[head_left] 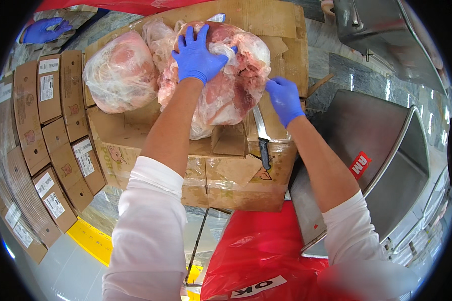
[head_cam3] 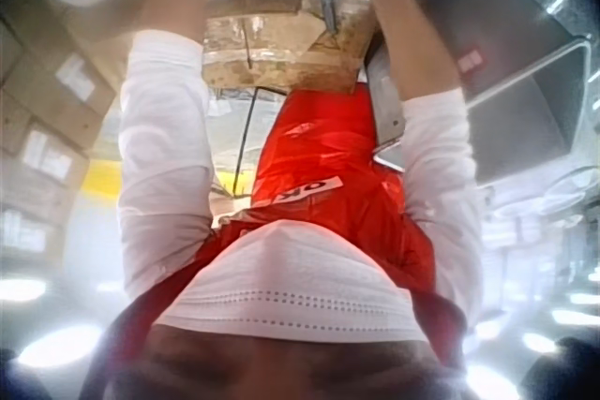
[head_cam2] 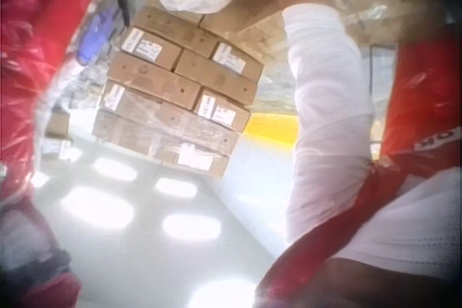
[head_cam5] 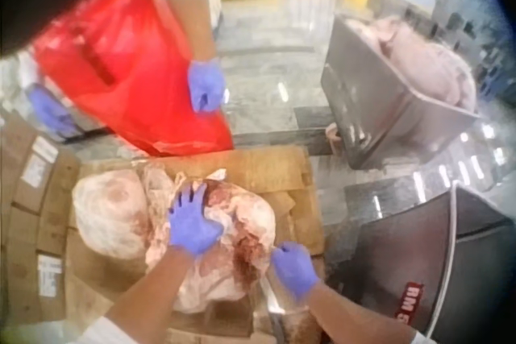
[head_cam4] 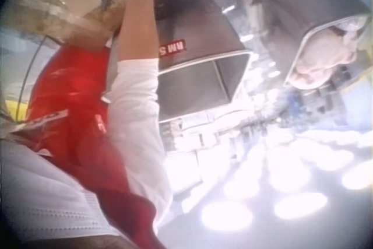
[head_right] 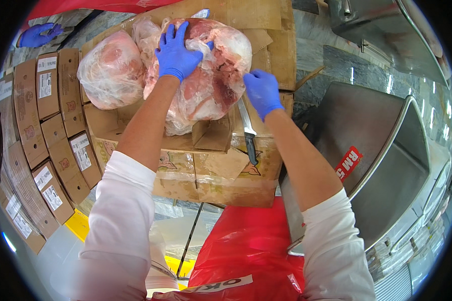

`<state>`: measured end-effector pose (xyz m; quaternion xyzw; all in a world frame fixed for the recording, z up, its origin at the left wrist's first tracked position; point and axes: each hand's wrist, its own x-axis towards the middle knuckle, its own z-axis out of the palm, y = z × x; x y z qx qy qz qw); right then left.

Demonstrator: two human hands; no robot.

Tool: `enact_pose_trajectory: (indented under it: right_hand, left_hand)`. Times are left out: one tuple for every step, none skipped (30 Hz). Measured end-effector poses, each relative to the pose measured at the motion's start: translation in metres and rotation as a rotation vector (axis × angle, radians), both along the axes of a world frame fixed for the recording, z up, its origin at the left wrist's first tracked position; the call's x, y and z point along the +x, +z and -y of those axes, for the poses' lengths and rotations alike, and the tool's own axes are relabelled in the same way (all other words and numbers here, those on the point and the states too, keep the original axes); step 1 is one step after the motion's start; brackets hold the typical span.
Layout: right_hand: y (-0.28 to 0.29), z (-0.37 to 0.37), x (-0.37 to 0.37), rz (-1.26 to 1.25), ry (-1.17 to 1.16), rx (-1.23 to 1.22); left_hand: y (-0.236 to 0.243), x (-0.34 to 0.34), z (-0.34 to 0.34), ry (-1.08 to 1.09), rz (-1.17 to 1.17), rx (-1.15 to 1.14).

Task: The person uses a knife to trim fat and connective tissue from large cuts of raw meat placed on cardboard boxes. They remove trimmed pieces by hand and place them into a metal bin. The person then moves to a stack of boxes and opens one to retrieve another wrapped meat portion.

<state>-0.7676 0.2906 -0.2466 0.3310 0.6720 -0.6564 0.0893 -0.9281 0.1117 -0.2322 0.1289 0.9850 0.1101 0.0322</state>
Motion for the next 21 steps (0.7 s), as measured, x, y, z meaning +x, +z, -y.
enact_pose_trajectory:
  right_hand:
    - [-0.001, 0.004, -0.001, -0.033, -0.013, -0.025]
    - [0.0, 0.004, 0.003, -0.047, 0.009, 0.057]
    - [0.002, 0.006, 0.01, -0.06, 0.032, 0.139]
    - [0.002, 0.01, 0.01, -0.082, 0.05, 0.216]
    - [-0.007, 0.002, 0.014, -0.034, 0.051, 0.196]
    - [-0.015, -0.015, 0.017, 0.015, 0.052, 0.176]
    - [-0.021, -0.025, 0.017, 0.058, 0.053, 0.162]
    - [0.0, -0.012, 0.01, -0.046, -0.024, 0.104]
    - [0.0, 0.004, 0.007, -0.093, 0.032, 0.207]
    - [-0.002, 0.016, 0.005, -0.143, 0.083, 0.315]
    - [0.008, 0.029, -0.003, -0.2, 0.149, 0.408]
    - [0.025, 0.021, 0.005, -0.046, 0.046, 0.186]
    - [0.017, 0.011, 0.009, -0.028, 0.018, 0.148]
    - [0.002, -0.003, 0.017, -0.007, -0.01, 0.114]
    - [-0.008, -0.012, 0.02, 0.01, -0.037, 0.082]
    - [0.001, 0.001, 0.013, -0.014, 0.009, 0.109]
    - [0.003, 0.012, 0.011, -0.073, 0.05, 0.208]
    - [0.005, 0.022, 0.009, -0.133, 0.091, 0.307]
    - [0.001, 0.02, 0.008, -0.133, 0.089, 0.324]
    - [-0.006, 0.018, 0.01, -0.132, 0.088, 0.339]
    - [-0.015, -0.003, 0.018, -0.065, 0.047, 0.275]
  left_hand:
    - [0.0, 0.001, 0.0, -0.002, -0.009, 0.022]
    - [0.0, 0.003, -0.001, 0.001, -0.001, 0.014]
    - [0.0, 0.007, -0.001, 0.004, 0.006, 0.006]
    - [0.002, 0.003, 0.0, 0.003, 0.005, -0.008]
    - [0.003, 0.004, 0.0, 0.01, 0.01, -0.016]
    - [0.003, 0.005, -0.002, 0.016, 0.015, -0.024]
    - [0.004, 0.003, -0.005, 0.022, 0.015, -0.027]
    - [0.003, 0.002, -0.003, -0.008, 0.012, -0.008]
    - [0.002, 0.003, -0.002, 0.0, 0.017, -0.003]
    - [0.002, 0.004, -0.006, 0.002, 0.018, 0.006]
    - [0.003, 0.002, 0.001, 0.022, 0.015, 0.002]
    - [0.002, 0.001, 0.003, 0.025, 0.015, -0.006]
    - [0.004, 0.001, 0.0, 0.016, 0.016, -0.013]
    - [0.005, 0.002, -0.003, 0.007, 0.02, -0.016]
    - [0.005, 0.0, -0.002, 0.001, 0.006, -0.004]
    - [0.002, -0.001, 0.0, -0.001, -0.006, 0.008]
    - [0.001, 0.001, 0.0, -0.008, -0.011, 0.022]
    - [0.0, 0.005, -0.003, -0.009, 0.001, 0.017]
    - [0.001, 0.004, -0.004, -0.01, 0.005, 0.008]
    - [0.001, 0.003, -0.001, -0.005, 0.009, -0.005]
    - [0.002, 0.001, 0.001, -0.004, 0.003, -0.009]
